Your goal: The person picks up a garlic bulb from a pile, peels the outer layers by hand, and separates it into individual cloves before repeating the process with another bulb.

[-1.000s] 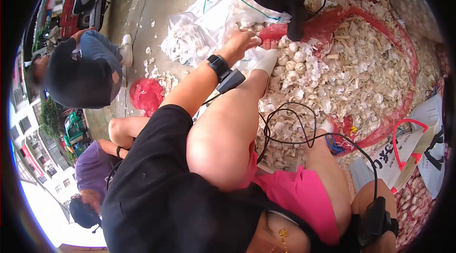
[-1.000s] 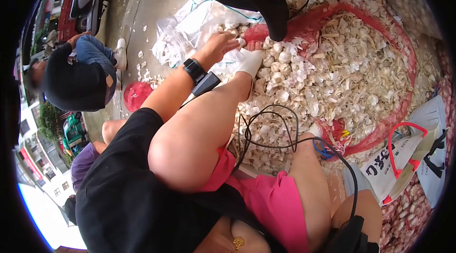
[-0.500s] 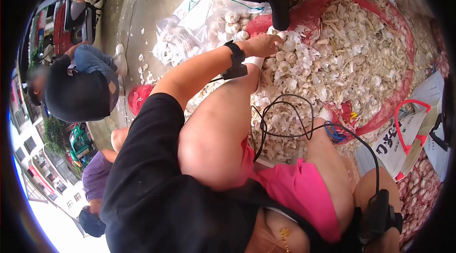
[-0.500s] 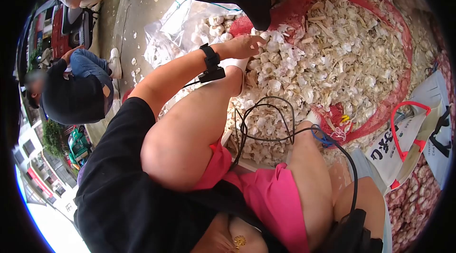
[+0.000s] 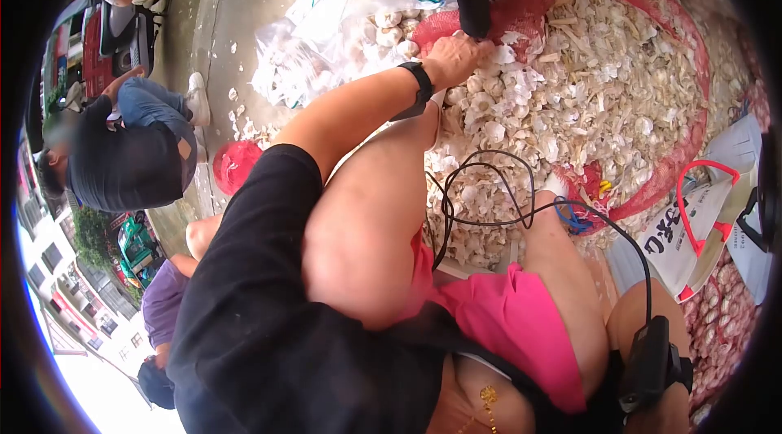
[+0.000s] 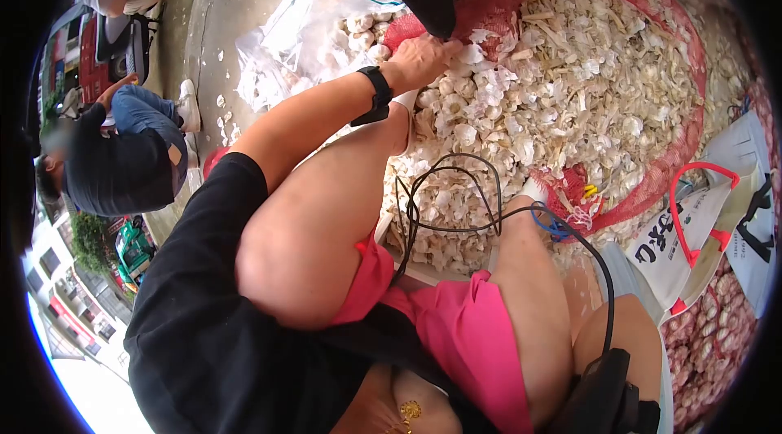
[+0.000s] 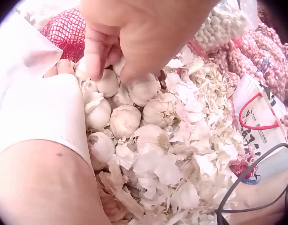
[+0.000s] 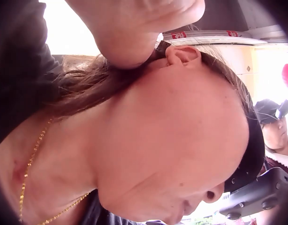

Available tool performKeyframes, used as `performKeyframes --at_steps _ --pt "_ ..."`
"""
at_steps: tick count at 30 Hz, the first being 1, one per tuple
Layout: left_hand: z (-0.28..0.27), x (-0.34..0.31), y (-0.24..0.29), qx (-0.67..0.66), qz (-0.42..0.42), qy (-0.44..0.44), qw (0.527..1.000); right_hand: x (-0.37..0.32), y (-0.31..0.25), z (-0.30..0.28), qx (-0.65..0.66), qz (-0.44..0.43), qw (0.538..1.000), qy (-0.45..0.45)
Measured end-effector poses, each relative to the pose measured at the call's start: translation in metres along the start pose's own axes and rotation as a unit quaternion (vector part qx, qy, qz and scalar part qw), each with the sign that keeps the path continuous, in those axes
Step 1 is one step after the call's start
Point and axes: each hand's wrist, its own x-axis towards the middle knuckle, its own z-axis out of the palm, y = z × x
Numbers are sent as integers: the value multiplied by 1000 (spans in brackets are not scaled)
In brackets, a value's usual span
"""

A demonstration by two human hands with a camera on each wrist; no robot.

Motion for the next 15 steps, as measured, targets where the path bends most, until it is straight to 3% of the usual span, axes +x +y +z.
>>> performKeyframes --at_steps 4,6,9,15 --pt "16 3 2 60 73 22 995 -6 2 8 -2 13 1000 -1" --pt "16 1 4 51 94 75 991 -6 2 8 -1 10 1000 -6" --pt "17 8 5 21 89 16 996 -8 3 10 -2 12 1000 -8" --pt "10 11 3 86 155 23 984 -9 1 10 0 19 1000 -8"
